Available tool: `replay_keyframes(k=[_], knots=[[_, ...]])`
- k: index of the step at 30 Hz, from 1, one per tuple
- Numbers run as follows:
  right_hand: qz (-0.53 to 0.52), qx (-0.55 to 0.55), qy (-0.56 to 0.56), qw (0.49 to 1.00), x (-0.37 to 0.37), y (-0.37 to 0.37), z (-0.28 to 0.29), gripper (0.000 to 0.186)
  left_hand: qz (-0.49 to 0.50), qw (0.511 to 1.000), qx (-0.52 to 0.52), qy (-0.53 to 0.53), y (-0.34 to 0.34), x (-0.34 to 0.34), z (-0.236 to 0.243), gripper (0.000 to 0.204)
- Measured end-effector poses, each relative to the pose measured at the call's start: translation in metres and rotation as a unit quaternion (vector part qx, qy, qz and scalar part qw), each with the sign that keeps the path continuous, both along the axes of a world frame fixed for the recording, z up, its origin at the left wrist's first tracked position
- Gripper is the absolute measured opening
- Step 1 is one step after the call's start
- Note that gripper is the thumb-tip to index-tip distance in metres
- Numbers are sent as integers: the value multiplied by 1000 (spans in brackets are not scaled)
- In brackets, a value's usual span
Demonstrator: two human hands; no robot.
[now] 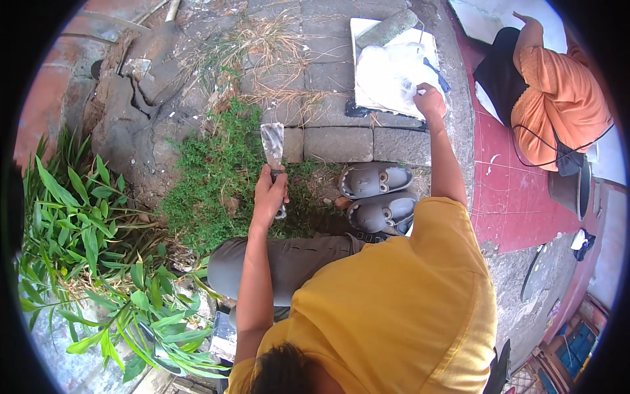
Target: The person applies plaster to a wall using a putty knife, then moves to a tray on the ground to mix more plaster with the knife.
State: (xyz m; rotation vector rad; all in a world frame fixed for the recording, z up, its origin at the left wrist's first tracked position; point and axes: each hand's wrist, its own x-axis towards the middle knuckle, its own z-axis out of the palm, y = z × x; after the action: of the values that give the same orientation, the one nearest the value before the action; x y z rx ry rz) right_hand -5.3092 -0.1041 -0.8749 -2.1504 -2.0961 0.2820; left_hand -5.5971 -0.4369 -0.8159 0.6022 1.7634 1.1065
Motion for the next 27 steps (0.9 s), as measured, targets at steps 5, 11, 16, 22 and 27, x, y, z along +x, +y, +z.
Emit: replay_keyframes(k=[5,11,16,22,27], knots=[[-21,4,132,991,23,-9,-7,27,5,1000,-8,-10,2,0,-5,18],[-60,71,109,990,31,-43,26,27,1,1000,-11,-23,4,0,3,21],[-58,84,40,994,27,-48,36,26,0,999,-18,-46,4,3,10,23],[-70,70,82,992,36,-32,16,25,-6,999,-7,-49,0,4,11,26],[-91,40,197,975,41,-33,8,28,15,995,10,-96,-2,2,7,26]])
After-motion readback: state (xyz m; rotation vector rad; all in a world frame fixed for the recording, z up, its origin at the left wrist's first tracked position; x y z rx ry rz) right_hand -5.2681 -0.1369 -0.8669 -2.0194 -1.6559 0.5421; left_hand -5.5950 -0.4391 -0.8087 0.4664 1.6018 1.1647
